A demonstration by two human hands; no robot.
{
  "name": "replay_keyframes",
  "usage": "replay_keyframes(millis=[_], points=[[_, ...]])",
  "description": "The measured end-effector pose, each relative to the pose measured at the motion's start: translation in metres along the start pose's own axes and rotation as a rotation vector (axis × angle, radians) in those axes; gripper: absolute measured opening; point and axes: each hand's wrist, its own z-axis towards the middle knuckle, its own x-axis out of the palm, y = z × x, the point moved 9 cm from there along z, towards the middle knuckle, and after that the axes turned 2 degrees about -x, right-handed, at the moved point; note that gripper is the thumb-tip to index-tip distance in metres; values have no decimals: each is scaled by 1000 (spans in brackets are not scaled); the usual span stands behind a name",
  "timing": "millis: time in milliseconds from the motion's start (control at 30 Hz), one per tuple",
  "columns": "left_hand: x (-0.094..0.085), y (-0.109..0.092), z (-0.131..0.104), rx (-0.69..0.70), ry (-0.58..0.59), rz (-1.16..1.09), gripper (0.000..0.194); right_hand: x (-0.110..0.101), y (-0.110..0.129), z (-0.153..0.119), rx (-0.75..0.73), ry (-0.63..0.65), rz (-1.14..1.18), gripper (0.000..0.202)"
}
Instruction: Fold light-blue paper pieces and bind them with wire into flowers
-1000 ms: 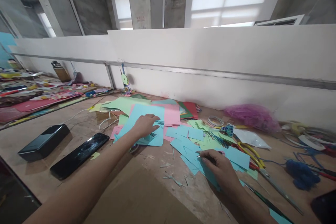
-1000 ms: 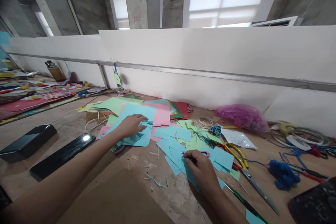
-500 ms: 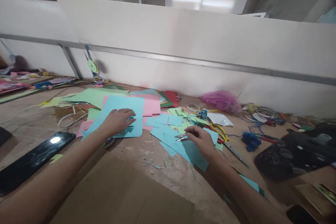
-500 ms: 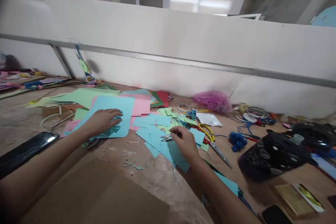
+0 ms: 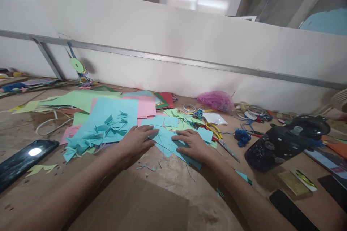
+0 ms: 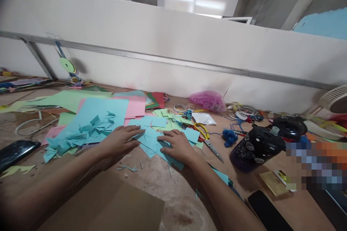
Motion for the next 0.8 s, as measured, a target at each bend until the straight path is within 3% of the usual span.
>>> replay_keyframes(millis=[200,300,433,567,633,800], points=[[10,-1,-6,29,-25,-8,44,-11,-33,-2,128,-26,-172,40],[11,-9,-9,66,-47,-17,43,-18,-38,-2,174,-64,-239,41],[15,-23,-13,165,-36,-43,43,-22,-15,0,100,-78,-208,37],[8,-28,-16,225,-87,-74,39,-14,28,-3,-9,59,-267,20],[1,-30,-18,256,-130,-103,34,-12,44,-5,-12,92,-328,23],[-13,-34,-20,310,-219,-166,29,-1,57,-8,35,165,-419,12]])
